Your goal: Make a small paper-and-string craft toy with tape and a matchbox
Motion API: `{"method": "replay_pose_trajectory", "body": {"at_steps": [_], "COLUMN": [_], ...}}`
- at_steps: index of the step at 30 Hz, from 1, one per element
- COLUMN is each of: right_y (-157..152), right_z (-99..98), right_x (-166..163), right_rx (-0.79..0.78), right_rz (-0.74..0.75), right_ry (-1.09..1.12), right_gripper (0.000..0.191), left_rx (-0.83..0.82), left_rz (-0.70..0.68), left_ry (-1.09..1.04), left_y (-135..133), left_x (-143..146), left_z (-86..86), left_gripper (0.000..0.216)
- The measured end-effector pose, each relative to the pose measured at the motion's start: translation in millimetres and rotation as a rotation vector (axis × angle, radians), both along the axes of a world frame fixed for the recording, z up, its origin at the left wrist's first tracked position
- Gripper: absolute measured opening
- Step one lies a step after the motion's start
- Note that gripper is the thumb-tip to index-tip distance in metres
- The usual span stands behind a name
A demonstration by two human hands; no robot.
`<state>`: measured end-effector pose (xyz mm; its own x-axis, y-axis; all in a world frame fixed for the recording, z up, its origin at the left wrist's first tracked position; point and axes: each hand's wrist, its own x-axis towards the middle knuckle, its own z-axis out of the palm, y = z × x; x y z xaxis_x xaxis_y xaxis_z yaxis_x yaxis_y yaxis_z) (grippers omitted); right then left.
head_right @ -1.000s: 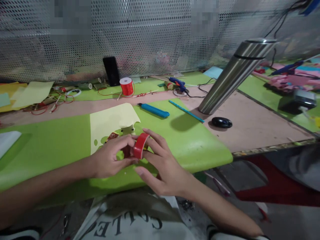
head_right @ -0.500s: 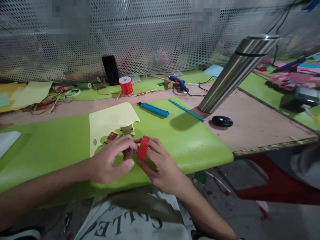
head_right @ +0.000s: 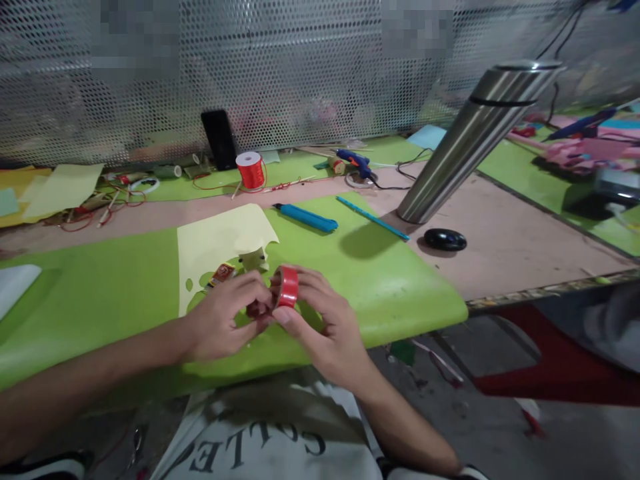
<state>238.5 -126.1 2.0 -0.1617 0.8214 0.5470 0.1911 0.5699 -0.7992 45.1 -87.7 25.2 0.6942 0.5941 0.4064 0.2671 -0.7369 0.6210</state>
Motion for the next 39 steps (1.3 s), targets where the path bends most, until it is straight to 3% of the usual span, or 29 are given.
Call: {"method": "replay_pose_trajectory", "body": {"at_steps": [6,9,13,17,22,27,39], "right_y": [0.1,-1.7,-4.0,-4.9,-5.8,-5.1,-4.0], "right_z": [-2.4,0.3,4.6,5.0,3.2,3.9,0.8], "right_x": [-1.6,-1.3,-1.3,0.6,2.3,2.5,1.4], "right_rx": [0.055,0.049,0.002,-0.087,-0.214,-0.241,-0.303], "right_rz": [-0.023,0.023,0.134,0.248,0.278,0.206,0.234], "right_ry": [-0.019,-0.067,-0.037,-0.013,0.097,0.094,0.092], "right_gripper": [0.02,0.015,0.007,0.015,0.016,0.023,0.033], "left_rx": [0.007,0.145,0.285,0.297,0.268,0.222,-0.021], "left_rz": [0.11,0.136,0.024,-0.113,-0.097,-0.113,-0.101], "left_ry": [-0.121,-0.157,-0.161,-0.181,-0.166,-0.161,-0.096], "left_y": [-2.7,0.7,5.9,6.2,3.5,4.1,3.4], "left_x": [-1.8,-2.6,-2.1,-1.5,-2.7,-3.3,-5.0], "left_z": [4.0,6.8,6.9,5.1,5.7,6.6,10.1], "left_gripper": [0.012,0.017,0.026,0.02,0.019,0.019,0.019]}}
